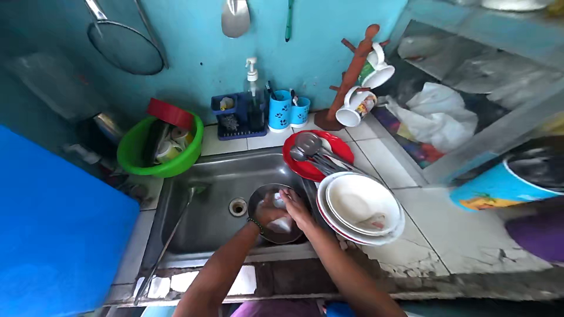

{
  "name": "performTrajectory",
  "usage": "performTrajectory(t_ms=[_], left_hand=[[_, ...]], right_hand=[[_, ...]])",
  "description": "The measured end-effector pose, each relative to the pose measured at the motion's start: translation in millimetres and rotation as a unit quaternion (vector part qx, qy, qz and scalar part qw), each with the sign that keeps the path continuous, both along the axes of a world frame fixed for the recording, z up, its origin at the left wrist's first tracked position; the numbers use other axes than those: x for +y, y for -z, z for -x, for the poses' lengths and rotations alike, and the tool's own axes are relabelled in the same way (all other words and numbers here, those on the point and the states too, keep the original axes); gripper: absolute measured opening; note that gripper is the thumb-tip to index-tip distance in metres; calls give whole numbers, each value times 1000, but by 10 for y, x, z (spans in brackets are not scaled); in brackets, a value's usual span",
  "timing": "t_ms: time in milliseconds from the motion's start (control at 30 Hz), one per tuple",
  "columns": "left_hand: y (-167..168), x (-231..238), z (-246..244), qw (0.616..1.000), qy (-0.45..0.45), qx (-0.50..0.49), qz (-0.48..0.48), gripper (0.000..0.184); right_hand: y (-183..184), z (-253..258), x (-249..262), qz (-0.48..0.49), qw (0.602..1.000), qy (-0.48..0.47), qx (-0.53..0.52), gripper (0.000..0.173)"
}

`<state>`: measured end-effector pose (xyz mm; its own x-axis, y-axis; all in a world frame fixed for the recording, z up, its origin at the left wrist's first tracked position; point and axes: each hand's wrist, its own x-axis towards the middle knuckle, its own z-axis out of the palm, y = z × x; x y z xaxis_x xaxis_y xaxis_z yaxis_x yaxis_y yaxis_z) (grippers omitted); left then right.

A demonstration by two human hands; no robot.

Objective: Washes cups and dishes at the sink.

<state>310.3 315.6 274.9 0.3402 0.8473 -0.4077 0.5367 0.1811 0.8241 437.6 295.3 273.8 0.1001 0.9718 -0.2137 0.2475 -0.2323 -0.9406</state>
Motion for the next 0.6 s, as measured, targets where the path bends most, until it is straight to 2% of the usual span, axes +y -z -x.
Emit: performTrajectory(t_ms=[67, 133, 200, 233, 300, 367, 467, 533, 600], left_hand=[[-138, -88, 92, 975, -54, -174, 129, 38], [-267, -136, 125, 930, -80, -269, 235, 44], [-379, -193, 79, 898, -113, -339, 255, 42], [-422, -222, 46, 890, -133, -348, 262, 42], [-463, -273, 5, 892, -146, -337, 264, 47], [-502, -322, 36, 912, -110, -310, 245, 61], [-595, -370, 144, 958, -44, -191, 210, 80], [-711, -391, 231, 976, -8, -123, 178, 73], [-822, -389, 340, 995, 42, -42, 84, 57]], right_hand=[[-72, -16, -200, -98, 991, -50, -74, 58], [-129, 11, -459, -195, 966, -71, -154, 73], [-110, 59, -615, -267, 938, -52, -217, 94], [-106, 85, -657, -286, 927, -37, -241, 99], [-159, 103, -697, -294, 918, -9, -267, 102], [-271, 91, -713, -285, 918, 5, -274, 100], [-366, -13, -693, -290, 920, -1, -262, 88], [-376, -103, -655, -305, 922, -13, -238, 84], [-404, -163, -613, -304, 928, -21, -216, 82]])
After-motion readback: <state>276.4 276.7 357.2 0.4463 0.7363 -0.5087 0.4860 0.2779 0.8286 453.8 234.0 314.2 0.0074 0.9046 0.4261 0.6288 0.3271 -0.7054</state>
